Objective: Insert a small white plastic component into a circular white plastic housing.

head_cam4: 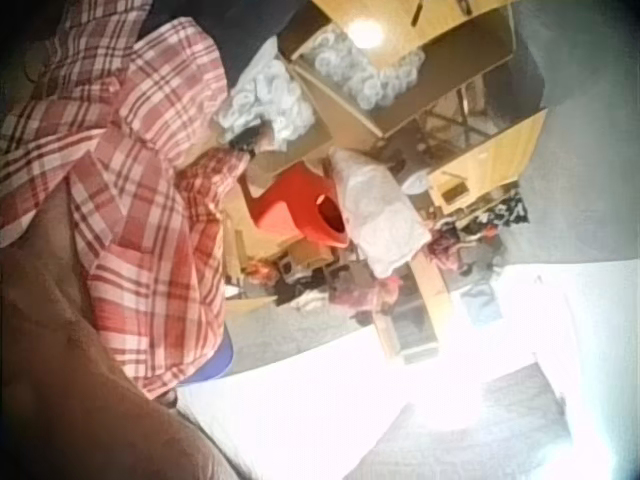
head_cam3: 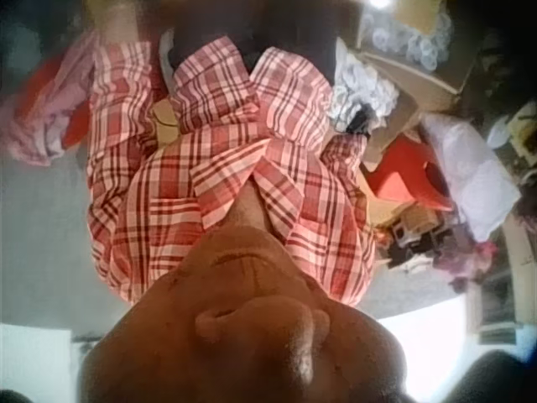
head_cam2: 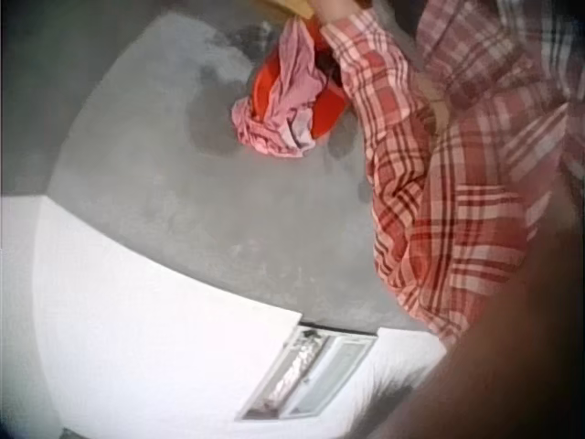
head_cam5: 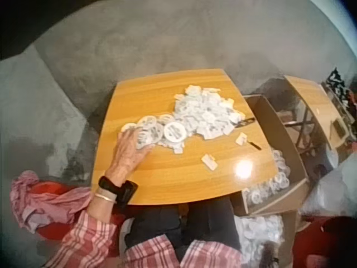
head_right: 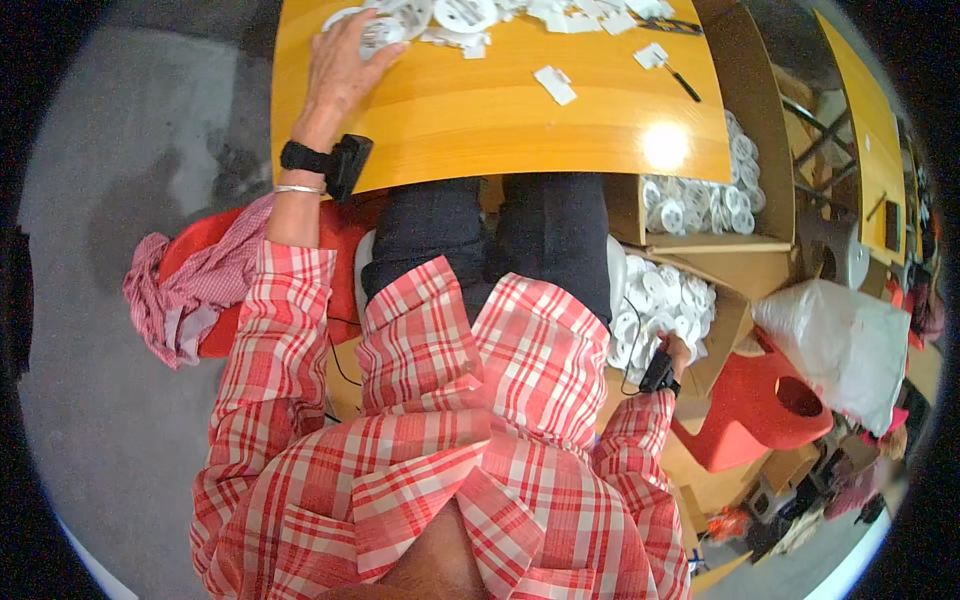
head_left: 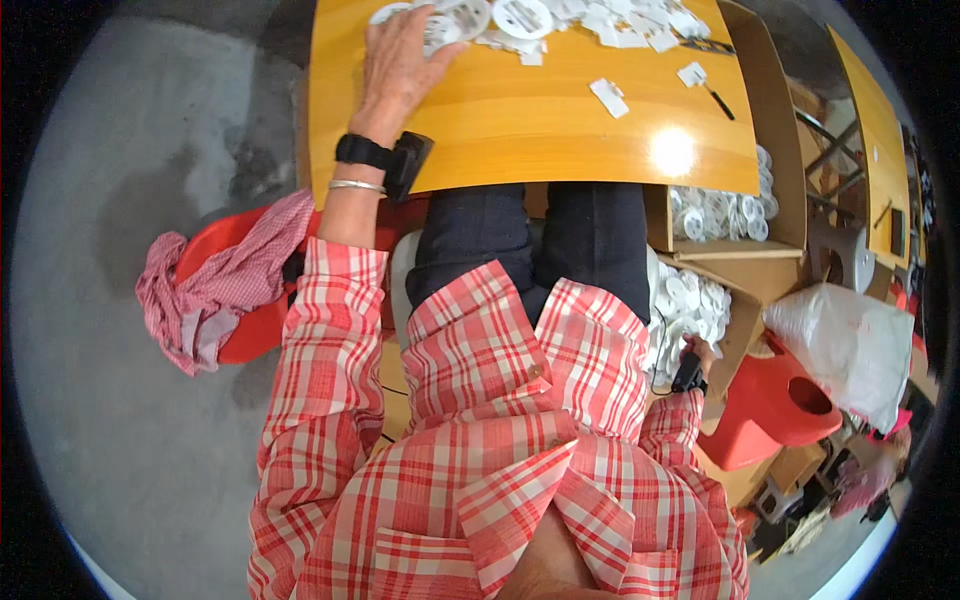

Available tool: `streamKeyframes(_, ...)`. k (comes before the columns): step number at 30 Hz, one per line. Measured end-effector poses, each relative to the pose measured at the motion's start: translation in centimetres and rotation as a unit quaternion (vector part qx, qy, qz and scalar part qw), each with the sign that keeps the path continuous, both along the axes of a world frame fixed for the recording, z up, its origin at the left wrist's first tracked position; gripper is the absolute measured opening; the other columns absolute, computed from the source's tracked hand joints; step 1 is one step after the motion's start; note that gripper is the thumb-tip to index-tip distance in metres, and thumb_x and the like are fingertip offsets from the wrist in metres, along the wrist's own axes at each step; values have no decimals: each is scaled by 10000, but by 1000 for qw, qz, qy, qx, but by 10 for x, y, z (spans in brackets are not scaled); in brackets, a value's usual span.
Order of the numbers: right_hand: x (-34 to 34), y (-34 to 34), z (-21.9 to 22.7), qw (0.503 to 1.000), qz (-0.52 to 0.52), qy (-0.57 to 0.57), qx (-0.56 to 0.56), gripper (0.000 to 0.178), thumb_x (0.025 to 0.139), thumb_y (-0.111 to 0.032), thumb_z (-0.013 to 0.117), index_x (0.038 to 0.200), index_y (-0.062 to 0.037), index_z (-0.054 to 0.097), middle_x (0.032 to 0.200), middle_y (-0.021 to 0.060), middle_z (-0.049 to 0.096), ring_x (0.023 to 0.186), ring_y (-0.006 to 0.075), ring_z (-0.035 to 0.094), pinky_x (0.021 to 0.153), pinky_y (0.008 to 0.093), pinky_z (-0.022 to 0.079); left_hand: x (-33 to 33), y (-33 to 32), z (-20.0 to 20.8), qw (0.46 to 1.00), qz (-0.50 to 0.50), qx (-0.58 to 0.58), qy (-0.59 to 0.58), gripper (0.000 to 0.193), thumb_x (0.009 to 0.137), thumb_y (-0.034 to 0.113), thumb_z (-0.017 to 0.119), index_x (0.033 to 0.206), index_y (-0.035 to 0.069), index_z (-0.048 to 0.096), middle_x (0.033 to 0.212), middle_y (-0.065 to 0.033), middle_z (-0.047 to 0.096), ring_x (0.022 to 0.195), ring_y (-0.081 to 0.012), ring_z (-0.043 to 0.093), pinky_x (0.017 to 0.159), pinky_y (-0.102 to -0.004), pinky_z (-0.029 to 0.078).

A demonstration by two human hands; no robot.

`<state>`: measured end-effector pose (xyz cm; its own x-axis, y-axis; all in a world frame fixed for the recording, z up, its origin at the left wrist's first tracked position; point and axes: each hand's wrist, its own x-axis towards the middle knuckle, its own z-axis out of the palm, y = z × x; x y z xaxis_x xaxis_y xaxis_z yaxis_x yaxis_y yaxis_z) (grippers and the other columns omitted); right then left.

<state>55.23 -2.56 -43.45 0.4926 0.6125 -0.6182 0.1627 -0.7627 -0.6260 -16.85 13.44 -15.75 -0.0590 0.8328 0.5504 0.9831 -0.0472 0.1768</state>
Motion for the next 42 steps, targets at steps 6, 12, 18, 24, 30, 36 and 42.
streamKeyframes(6, -102, 22, 101, 943, 145, -292, 70, 543, 832, -477, 510, 706, 36, 637, 586, 142, 622, 563, 232, 578, 592, 371, 441, -12, -27, 16, 999, -18, -18, 28, 491, 771, 383, 653, 1123, 49, 574, 1134, -194, 573, 1072, -325, 512, 919, -398, 366)
streamKeyframes(12, -196, 110, 238, 845, 46, -239, 476, 210, 897, -171, 571, 937, 35, 586, 824, 69, 606, 687, 116, 575, 637, 237, 487, 12, -33, 28, 998, -28, 16, -59, 434, 751, 303, 694, 1082, 45, 588, 1052, -187, 610, 959, -316, 576, 815, -383, 452)
streamKeyframes(18, -343, 158, 302, 719, 319, -277, 552, 125, 822, -70, 621, 946, -51, 624, 803, 88, 641, 665, 170, 606, 604, 270, 481, 23, -65, 41, 851, -76, 39, -518, 362, 854, 182, 623, 1146, -12, 532, 1072, -88, 606, 968, -185, 580, 843, -306, 450)
streamKeyframes(24, -405, 173, 293, 673, 441, -224, 550, 308, 783, -223, 682, 1017, -45, 590, 900, 113, 588, 856, 271, 557, 742, 361, 458, 69, -78, 18, 542, -188, -29, -819, 430, 898, 294, 548, 1216, 11, 486, 1150, -137, 564, 1031, -236, 552, 809, -337, 478)
streamKeyframes(30, -421, 169, 275, 645, 445, -302, 543, 364, 738, -270, 714, 1022, -78, 592, 894, 124, 553, 836, 307, 533, 734, 382, 444, 98, -72, 1, 403, -253, -151, -866, 611, 934, 503, 354, 1291, 9, 390, 1194, -185, 545, 1029, -346, 581, 797, -357, 508)
streamKeyframes(36, -419, 165, 271, 689, 404, -243, 550, 194, 760, -146, 683, 930, -88, 608, 847, 70, 570, 763, 254, 554, 670, 349, 451, 105, -68, -14, 348, -268, -134, -889, 600, 934, 495, 359, 1271, 1, 406, 1191, -191, 545, 1047, -351, 569, 826, -357, 495)
streamKeyframes(42, -413, 158, 267, 780, 361, -81, 504, 139, 817, -24, 598, 954, -37, 584, 752, 64, 585, 633, 131, 543, 601, 246, 454, 105, -72, -22, 330, -243, -120, -904, 517, 947, 414, 384, 1279, 20, 413, 1252, -172, 499, 1113, -342, 513, 859, -415, 470)
